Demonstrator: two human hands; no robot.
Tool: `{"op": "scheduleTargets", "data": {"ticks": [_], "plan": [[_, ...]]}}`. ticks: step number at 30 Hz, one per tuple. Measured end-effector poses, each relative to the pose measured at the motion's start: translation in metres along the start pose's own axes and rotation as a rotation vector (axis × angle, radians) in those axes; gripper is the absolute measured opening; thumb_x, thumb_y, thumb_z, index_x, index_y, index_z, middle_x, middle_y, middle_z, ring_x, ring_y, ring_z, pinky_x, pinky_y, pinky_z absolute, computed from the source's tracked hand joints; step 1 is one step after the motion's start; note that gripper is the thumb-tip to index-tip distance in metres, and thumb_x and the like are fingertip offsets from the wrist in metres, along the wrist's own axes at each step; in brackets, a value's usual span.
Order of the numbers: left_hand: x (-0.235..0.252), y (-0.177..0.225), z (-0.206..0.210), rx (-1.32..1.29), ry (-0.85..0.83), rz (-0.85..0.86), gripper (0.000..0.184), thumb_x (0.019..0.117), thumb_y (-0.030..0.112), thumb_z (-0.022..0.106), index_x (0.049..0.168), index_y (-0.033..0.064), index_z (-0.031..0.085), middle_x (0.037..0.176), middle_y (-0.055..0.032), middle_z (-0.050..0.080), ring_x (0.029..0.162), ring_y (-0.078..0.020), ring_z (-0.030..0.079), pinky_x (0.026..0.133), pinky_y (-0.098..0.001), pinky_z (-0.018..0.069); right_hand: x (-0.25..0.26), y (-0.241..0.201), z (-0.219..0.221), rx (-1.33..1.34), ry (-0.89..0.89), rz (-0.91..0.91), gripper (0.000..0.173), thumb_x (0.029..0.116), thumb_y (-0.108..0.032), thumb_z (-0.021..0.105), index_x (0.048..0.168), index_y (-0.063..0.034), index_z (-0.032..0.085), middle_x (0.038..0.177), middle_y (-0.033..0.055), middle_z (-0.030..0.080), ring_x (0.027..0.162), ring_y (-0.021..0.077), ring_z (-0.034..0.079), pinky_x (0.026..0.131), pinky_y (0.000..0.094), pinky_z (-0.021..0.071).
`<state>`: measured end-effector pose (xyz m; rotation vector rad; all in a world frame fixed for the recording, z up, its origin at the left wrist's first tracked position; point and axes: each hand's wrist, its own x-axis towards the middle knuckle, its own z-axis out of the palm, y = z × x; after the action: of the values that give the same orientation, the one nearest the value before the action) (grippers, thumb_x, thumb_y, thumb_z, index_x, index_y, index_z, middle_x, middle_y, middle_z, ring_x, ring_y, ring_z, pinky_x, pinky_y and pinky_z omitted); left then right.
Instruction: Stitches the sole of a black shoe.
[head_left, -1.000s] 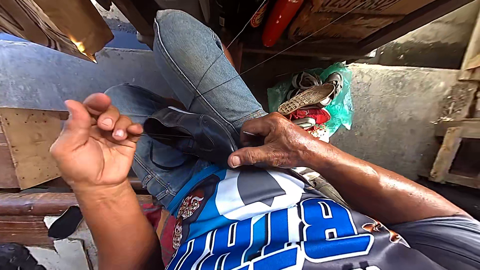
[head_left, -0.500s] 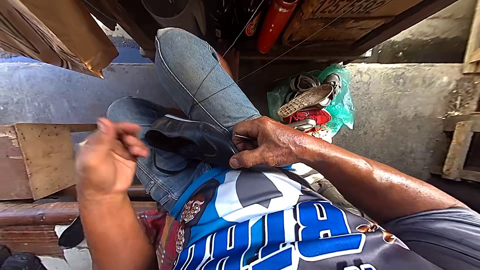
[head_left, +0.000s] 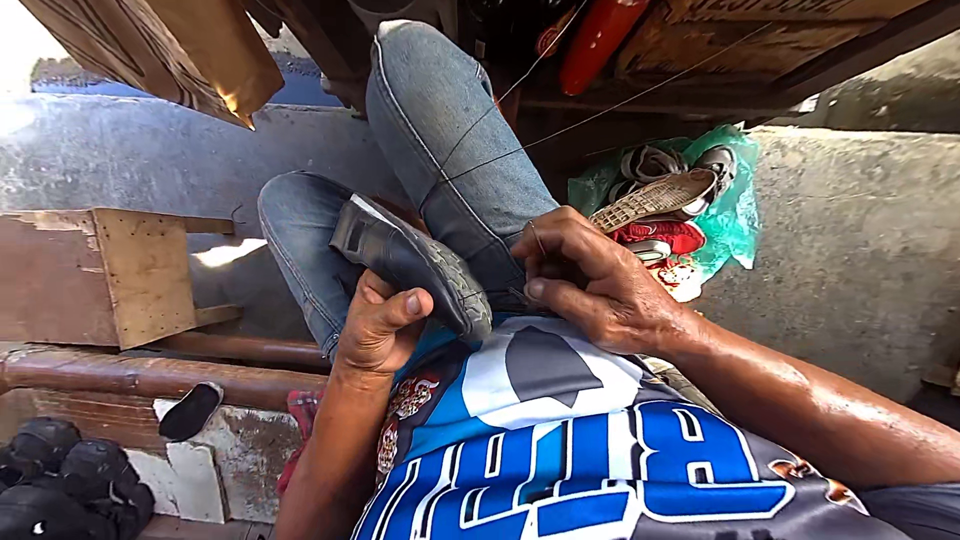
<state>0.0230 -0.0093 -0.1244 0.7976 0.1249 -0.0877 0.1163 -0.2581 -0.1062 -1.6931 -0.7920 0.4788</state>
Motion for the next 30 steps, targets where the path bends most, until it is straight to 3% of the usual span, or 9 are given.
{"op": "scheduleTargets", "data": {"ticks": [2, 4, 7, 11, 22, 24, 28, 30], "plan": [[0.0, -0.004, -0.003, -0.013, -0.009, 0.016, 0.033, 0.0855, 0.018, 0.082, 0.117, 0.0151, 0.071, 0.109, -0.0013, 0.074, 0.1, -0.0116, 0.071, 0.09, -0.0335, 0.0594, 0.0, -0.005, -0.003, -0.055, -0.034, -0.077, 0.038, 0.1001, -0.012, 0.057, 0.135, 0.0026, 0.061, 0.109, 0.006, 0.064, 0.094, 0.007, 0.061, 0.083, 0.0207, 0.0551], [-0.002, -0.006, -0.003, -0.03, -0.018, 0.016, 0.034, 0.085, 0.017, 0.082, 0.117, 0.015, 0.07, 0.109, -0.0012, 0.075, 0.1, -0.0111, 0.071, 0.09, -0.0327, 0.0592, 0.003, -0.014, -0.004, -0.095, -0.086, -0.133, 0.043, 0.1021, -0.016, 0.059, 0.141, 0.0035, 0.057, 0.099, 0.0026, 0.068, 0.089, 0.0049, 0.063, 0.082, 0.0204, 0.0555], [-0.004, -0.008, -0.003, -0.067, -0.023, 0.031, 0.032, 0.0842, 0.014, 0.081, 0.115, 0.0134, 0.071, 0.107, -0.0018, 0.075, 0.099, -0.0112, 0.071, 0.09, -0.0324, 0.0591, 0.007, -0.02, -0.002, -0.089, -0.128, -0.162, 0.039, 0.1009, -0.019, 0.063, 0.134, 0.0019, 0.064, 0.095, 0.0016, 0.069, 0.086, 0.0043, 0.063, 0.077, 0.0191, 0.0553], [-0.003, -0.009, -0.004, -0.065, -0.023, 0.042, 0.031, 0.0848, 0.015, 0.081, 0.114, 0.0135, 0.072, 0.106, -0.0013, 0.075, 0.099, -0.0107, 0.072, 0.09, -0.0315, 0.059, 0.009, -0.023, -0.001, -0.072, -0.173, -0.157, 0.032, 0.1024, -0.017, 0.057, 0.126, 0.0003, 0.071, 0.094, 0.002, 0.069, 0.085, 0.0036, 0.063, 0.074, 0.0178, 0.0531], [-0.001, -0.012, -0.003, -0.04, -0.026, 0.026, 0.03, 0.0845, 0.014, 0.081, 0.113, 0.0139, 0.071, 0.106, -0.001, 0.075, 0.098, -0.0107, 0.071, 0.089, -0.0314, 0.0591, 0.011, -0.021, -0.002, -0.102, -0.231, -0.164, 0.031, 0.1019, -0.014, 0.055, 0.125, 0.0001, 0.071, 0.104, 0.0054, 0.074, 0.097, 0.0059, 0.067, 0.085, 0.02, 0.0549], [-0.001, -0.012, -0.002, -0.035, -0.037, 0.026, 0.031, 0.0845, 0.013, 0.081, 0.114, 0.0135, 0.071, 0.106, -0.001, 0.075, 0.098, -0.0104, 0.071, 0.089, -0.0308, 0.0591, 0.012, -0.021, -0.004, -0.118, -0.238, -0.168, 0.031, 0.1007, -0.013, 0.056, 0.123, 0.0, 0.072, 0.101, 0.0046, 0.073, 0.092, 0.0052, 0.067, 0.081, 0.019, 0.0547], [0.002, -0.012, -0.002, 0.046, -0.101, 0.02, 0.036, 0.0822, 0.012, 0.083, 0.115, 0.014, 0.07, 0.106, -0.0001, 0.075, 0.097, -0.0096, 0.071, 0.087, -0.029, 0.0595, 0.012, -0.024, -0.012, -0.213, -0.263, -0.164, 0.031, 0.0965, -0.014, 0.057, 0.12, -0.0058, 0.076, 0.085, -0.0016, 0.065, 0.075, 0.0036, 0.06, 0.062, 0.0192, 0.0484], [0.003, -0.011, 0.0, 0.114, -0.112, 0.006, 0.037, 0.0817, 0.012, 0.084, 0.115, 0.0142, 0.069, 0.105, 0.0007, 0.075, 0.095, -0.0087, 0.072, 0.086, -0.0278, 0.0604, 0.013, -0.025, -0.018, -0.247, -0.299, -0.158, 0.031, 0.0954, -0.014, 0.057, 0.119, -0.0072, 0.077, 0.083, -0.0025, 0.065, 0.073, 0.0031, 0.059, 0.06, 0.0198, 0.0475]]}}
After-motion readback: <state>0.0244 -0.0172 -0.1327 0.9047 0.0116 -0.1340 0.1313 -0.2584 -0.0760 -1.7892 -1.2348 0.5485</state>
